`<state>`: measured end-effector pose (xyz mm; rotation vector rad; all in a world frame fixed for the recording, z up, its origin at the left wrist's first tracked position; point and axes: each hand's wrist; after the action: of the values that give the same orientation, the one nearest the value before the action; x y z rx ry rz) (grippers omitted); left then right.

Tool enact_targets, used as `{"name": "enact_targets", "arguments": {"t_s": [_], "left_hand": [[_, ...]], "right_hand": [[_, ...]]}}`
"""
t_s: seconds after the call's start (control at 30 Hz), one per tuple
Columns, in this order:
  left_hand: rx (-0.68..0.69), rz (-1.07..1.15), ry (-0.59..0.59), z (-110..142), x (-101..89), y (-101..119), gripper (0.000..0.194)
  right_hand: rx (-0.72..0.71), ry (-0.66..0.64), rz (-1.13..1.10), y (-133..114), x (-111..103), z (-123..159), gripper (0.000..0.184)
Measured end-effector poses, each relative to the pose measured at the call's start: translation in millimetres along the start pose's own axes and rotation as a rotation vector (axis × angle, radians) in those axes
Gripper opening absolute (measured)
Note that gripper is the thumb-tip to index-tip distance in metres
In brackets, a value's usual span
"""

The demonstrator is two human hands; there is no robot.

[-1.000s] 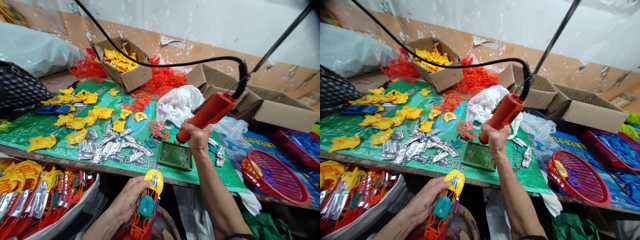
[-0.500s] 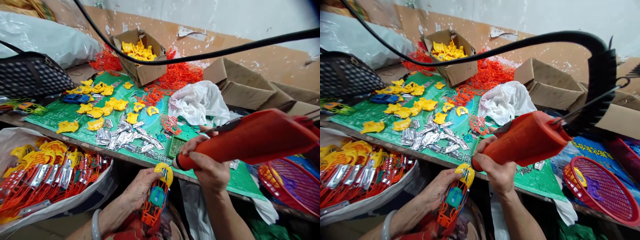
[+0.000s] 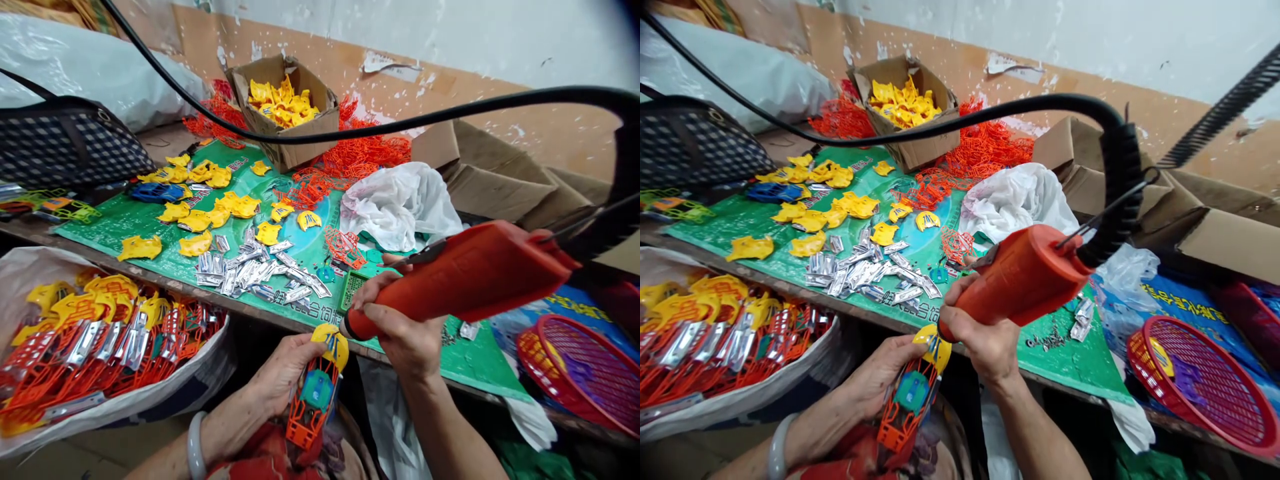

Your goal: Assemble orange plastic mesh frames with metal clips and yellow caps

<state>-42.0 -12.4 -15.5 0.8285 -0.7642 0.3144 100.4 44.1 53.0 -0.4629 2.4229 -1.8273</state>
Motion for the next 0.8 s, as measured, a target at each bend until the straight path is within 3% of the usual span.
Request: {"name": "enact_targets", "arguments": {"t_s": [0.53, 0.8], "left_hand": [[-0.002, -0.004, -0.002, 2, 0.1, 0, 0.026], [0.022, 0.033, -0.012, 0, -3.3, -7, 0.026]], "right_hand": [[-0.010, -0.056, 0.098, 3, 2, 3, 0.011], [0.058, -0.119, 0.155, -12, 16, -1, 0.016]]}}
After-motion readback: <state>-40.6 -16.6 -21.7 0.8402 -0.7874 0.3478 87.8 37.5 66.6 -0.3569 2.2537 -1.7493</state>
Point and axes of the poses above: each hand's wrist, its own z-axis away from the middle knuckle, its own x-axis out of the palm, y = z × x, and after that the axes turned 14 degrees about -y, right-handed
